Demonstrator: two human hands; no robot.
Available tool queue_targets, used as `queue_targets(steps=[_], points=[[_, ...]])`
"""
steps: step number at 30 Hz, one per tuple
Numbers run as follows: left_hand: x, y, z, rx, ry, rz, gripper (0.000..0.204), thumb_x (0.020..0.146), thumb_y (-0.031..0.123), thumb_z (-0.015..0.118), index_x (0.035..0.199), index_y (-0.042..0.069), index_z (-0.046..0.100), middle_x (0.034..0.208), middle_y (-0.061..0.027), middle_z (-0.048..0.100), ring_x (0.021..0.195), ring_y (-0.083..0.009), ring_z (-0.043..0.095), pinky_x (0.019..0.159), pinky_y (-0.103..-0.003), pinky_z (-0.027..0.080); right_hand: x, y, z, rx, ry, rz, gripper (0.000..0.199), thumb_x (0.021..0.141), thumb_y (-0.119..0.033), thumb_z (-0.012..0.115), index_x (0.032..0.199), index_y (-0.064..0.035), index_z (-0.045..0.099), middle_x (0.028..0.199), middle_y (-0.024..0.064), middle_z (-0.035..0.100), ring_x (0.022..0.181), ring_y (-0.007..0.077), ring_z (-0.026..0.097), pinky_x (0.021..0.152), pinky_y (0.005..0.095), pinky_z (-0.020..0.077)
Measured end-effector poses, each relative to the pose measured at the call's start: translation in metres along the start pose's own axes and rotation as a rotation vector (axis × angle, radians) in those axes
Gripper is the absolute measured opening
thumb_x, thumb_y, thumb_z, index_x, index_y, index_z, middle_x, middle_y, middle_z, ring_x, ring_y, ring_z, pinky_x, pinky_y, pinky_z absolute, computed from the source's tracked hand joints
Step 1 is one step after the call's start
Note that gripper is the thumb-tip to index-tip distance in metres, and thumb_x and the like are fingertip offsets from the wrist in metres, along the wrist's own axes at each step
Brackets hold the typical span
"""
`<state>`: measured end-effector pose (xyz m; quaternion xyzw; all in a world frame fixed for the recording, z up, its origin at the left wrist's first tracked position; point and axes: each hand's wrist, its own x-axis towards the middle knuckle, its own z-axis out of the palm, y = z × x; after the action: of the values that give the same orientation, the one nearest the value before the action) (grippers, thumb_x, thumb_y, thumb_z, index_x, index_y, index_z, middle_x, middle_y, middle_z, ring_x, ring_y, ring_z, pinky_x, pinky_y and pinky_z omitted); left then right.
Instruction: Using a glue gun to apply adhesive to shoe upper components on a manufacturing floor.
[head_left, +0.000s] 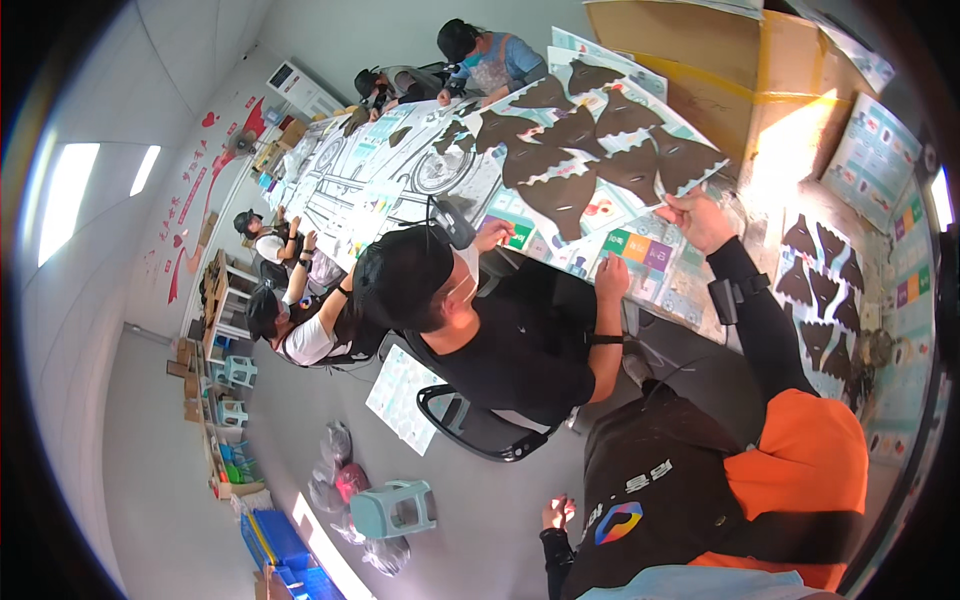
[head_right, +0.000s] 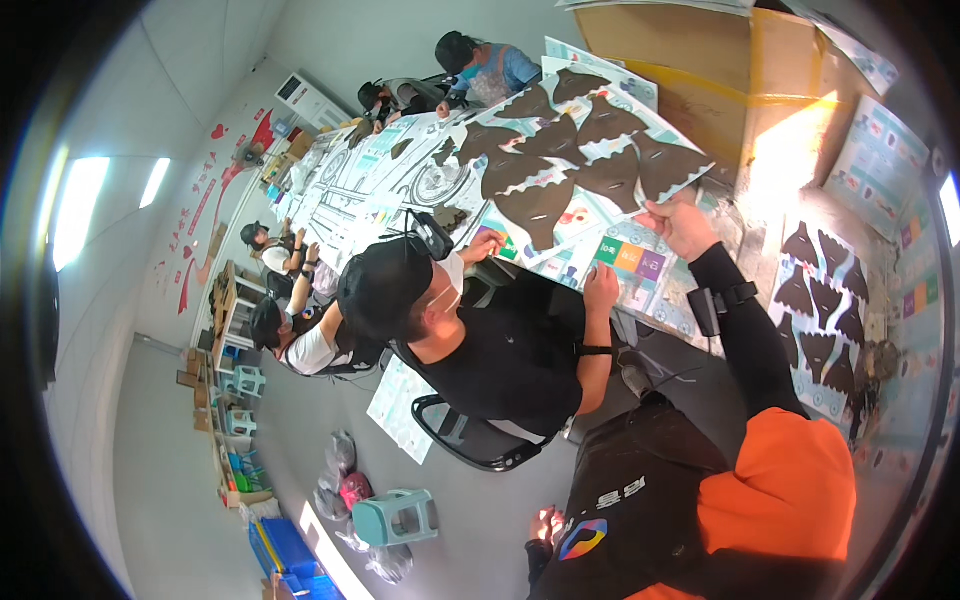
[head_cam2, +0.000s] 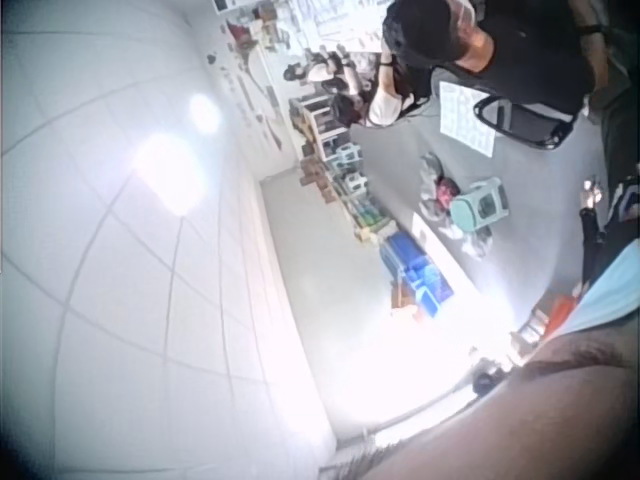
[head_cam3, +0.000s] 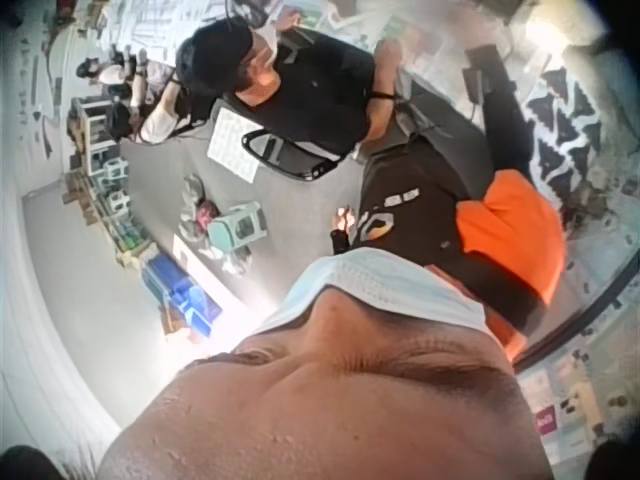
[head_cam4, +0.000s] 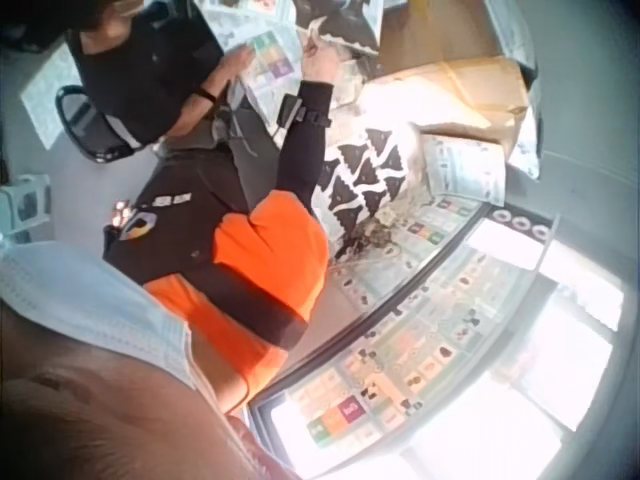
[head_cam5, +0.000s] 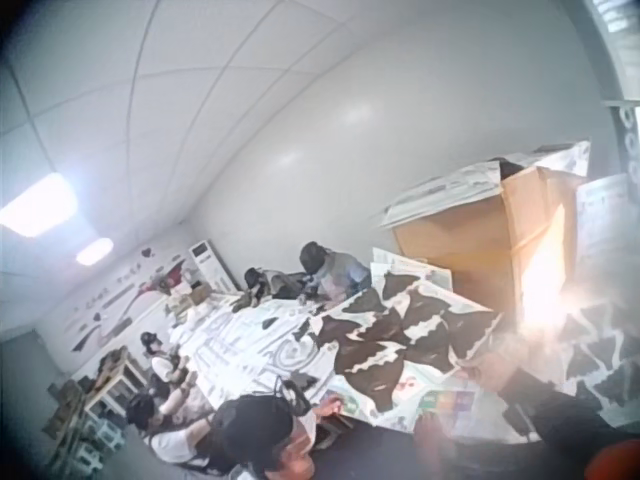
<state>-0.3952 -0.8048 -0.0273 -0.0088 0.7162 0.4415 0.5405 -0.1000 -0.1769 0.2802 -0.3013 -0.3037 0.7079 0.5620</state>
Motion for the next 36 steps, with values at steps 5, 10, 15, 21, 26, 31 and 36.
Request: queue_targets(steps=[5,10,15,21,26,31,36], points=[[0.0,0.024,0.032,-0.213,0.121,-0.157,0.026,0.095,0.012,0.058,0.117,0.0,0.061,0.091,-0.0177,0.069,0.068,-0.0208,0.066,0.056,-0.026,0.051,0.095,0.075,-0.006,-0.014,-0.099,0.143,0.022,0.094,0.004,0.059,0.114,-0.0005,0.052,0.104,0.0098,0.063,0.085,0.0215,0.069,0.083,0.0353,0.0602],[-0.001,0.037,0.068,-0.224,0.211,-0.15,0.024,0.096,0.017,0.059,0.114,0.001,0.062,0.088,-0.0147,0.07,0.067,-0.0195,0.068,0.053,-0.028,0.051,0.155,0.127,0.022,0.101,-0.07,0.214,0.027,0.093,0.007,0.059,0.115,-0.0019,0.047,0.108,0.0129,0.06,0.087,0.0278,0.07,0.083,0.0412,0.0624],[-0.013,0.036,0.101,0.104,0.232,0.169,0.022,0.096,0.018,0.063,0.107,-0.001,0.06,0.084,-0.013,0.071,0.066,-0.0197,0.069,0.052,-0.029,0.052,0.213,0.165,0.028,0.067,-0.116,0.276,0.026,0.093,0.006,0.059,0.114,-0.0013,0.047,0.105,0.0133,0.062,0.087,0.029,0.07,0.081,0.0417,0.0629],[-0.027,0.055,0.141,-0.154,0.316,-0.12,0.016,0.095,0.013,0.064,0.102,-0.002,0.063,0.078,-0.0096,0.069,0.06,-0.016,0.065,0.05,-0.026,0.049,0.262,0.213,0.015,0.014,-0.123,0.305,0.026,0.093,0.006,0.06,0.114,-0.0008,0.047,0.107,0.0127,0.061,0.086,0.0288,0.07,0.083,0.044,0.0631],[-0.015,0.049,0.144,-0.185,0.264,-0.053,0.016,0.095,0.013,0.064,0.1,-0.002,0.067,0.077,-0.0088,0.069,0.059,-0.0158,0.063,0.05,-0.027,0.048,0.279,0.25,0.007,0.025,-0.122,0.369,0.026,0.093,0.008,0.058,0.114,-0.0014,0.047,0.11,0.01,0.059,0.09,0.0272,0.068,0.082,0.0453,0.0637],[-0.008,0.056,0.141,0.212,0.294,0.112,0.014,0.095,0.012,0.063,0.102,-0.001,0.066,0.079,-0.0111,0.069,0.059,-0.0192,0.064,0.05,-0.028,0.051,0.295,0.274,0.007,0.02,-0.181,0.354,0.024,0.092,0.006,0.06,0.112,-0.0016,0.048,0.109,0.0109,0.059,0.089,0.0266,0.068,0.08,0.0435,0.0639],[-0.008,0.09,0.151,-0.057,0.464,-0.194,0.014,0.096,0.009,0.063,0.106,0.0,0.062,0.08,-0.0126,0.069,0.06,-0.0202,0.064,0.05,-0.03,0.052,0.312,0.294,0.016,-0.042,-0.115,0.388,0.024,0.093,0.006,0.06,0.111,-0.0021,0.048,0.107,0.01,0.058,0.089,0.025,0.067,0.079,0.0418,0.0642]])
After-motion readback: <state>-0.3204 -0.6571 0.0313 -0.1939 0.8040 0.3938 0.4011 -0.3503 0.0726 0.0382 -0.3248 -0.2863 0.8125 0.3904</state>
